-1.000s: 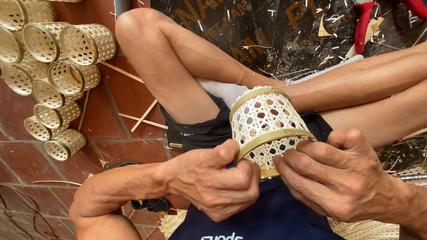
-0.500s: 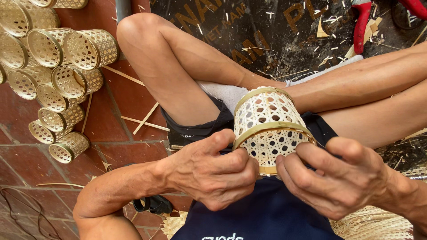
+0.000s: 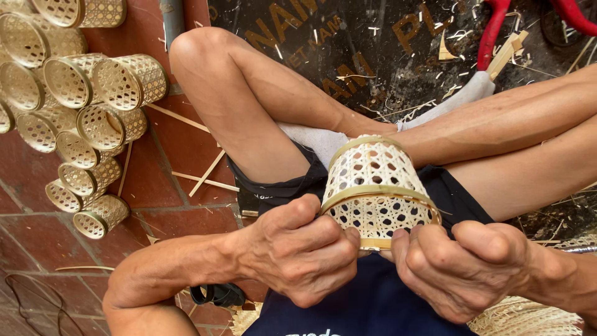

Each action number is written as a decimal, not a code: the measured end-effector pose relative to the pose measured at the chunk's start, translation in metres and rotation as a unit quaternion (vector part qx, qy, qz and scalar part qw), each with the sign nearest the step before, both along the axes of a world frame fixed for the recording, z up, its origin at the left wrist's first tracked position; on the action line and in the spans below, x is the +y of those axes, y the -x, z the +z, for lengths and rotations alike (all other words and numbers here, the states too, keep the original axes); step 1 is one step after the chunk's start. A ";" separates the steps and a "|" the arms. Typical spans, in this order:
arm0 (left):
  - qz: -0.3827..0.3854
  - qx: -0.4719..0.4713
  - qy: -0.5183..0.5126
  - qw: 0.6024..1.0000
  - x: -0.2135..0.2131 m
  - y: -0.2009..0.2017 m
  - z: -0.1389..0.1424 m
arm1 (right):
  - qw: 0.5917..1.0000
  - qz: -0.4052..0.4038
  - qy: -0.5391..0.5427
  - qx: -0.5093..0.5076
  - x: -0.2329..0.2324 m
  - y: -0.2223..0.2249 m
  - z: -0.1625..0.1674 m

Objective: The person sits on the floor assembling woven bamboo lampshade/basket bodies. They press and fit bamboo rims onto the woven cylinders, bend thin bamboo strips around a gray plastic pipe to form rims, and attach the rims to the basket bodies, adding finished pieces to a pile of completed baskets.

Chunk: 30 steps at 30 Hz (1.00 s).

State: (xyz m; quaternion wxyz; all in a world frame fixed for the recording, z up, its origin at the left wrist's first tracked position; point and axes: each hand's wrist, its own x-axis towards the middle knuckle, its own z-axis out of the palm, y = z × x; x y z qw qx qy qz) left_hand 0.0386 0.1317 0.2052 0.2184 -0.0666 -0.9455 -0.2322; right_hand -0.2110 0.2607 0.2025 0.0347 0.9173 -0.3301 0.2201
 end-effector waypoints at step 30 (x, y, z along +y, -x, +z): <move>0.071 -0.094 -0.224 0.967 0.018 0.008 -0.004 | 0.986 -0.016 -0.142 -0.087 -0.021 0.002 0.014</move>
